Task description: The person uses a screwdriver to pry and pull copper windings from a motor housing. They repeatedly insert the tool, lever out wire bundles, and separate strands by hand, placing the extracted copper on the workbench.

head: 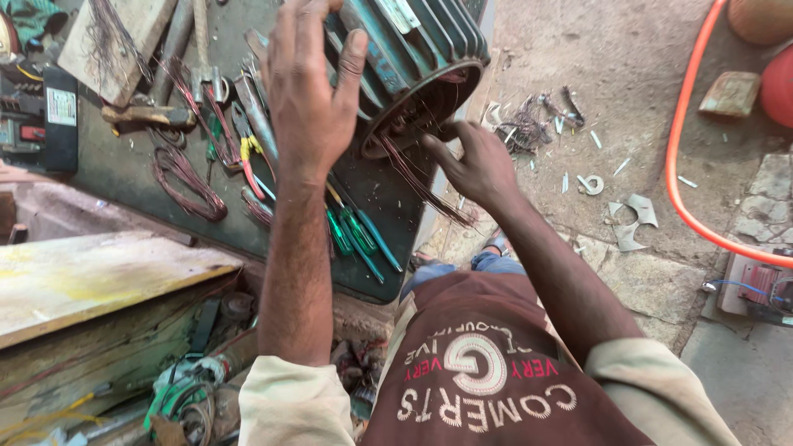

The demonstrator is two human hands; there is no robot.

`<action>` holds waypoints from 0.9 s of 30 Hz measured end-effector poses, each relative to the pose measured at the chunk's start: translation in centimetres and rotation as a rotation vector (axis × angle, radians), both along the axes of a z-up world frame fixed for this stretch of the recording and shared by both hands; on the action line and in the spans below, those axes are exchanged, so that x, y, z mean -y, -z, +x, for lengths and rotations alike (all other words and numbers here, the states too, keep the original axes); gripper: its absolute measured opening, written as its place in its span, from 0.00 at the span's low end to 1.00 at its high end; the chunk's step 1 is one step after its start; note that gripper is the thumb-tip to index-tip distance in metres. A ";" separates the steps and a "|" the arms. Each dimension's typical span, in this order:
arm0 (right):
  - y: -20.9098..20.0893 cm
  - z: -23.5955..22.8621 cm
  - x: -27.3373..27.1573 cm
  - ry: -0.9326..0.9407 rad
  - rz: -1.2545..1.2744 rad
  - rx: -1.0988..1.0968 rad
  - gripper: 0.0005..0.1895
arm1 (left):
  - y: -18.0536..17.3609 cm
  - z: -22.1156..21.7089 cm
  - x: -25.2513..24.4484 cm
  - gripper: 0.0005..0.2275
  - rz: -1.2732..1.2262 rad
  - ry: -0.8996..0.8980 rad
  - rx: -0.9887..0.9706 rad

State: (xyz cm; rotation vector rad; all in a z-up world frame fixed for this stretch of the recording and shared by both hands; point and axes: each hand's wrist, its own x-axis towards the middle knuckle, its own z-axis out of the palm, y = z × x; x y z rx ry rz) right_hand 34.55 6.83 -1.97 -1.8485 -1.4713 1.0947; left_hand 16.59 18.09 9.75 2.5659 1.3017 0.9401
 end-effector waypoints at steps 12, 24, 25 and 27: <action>6.2 -0.6 1.1 -0.080 0.110 -0.170 0.19 | 0.3 -1.1 0.1 0.16 -0.036 0.036 0.060; 11.7 1.8 11.4 0.220 -0.440 -1.016 0.17 | 0.2 -1.2 -0.3 0.14 -0.029 0.072 0.059; 12.4 2.2 11.6 0.183 -0.440 -0.916 0.17 | 0.2 -1.1 -0.4 0.14 -0.027 0.078 0.067; 13.8 3.1 12.2 0.070 -0.453 -0.480 0.14 | 0.2 -1.1 -0.5 0.14 -0.027 0.081 0.077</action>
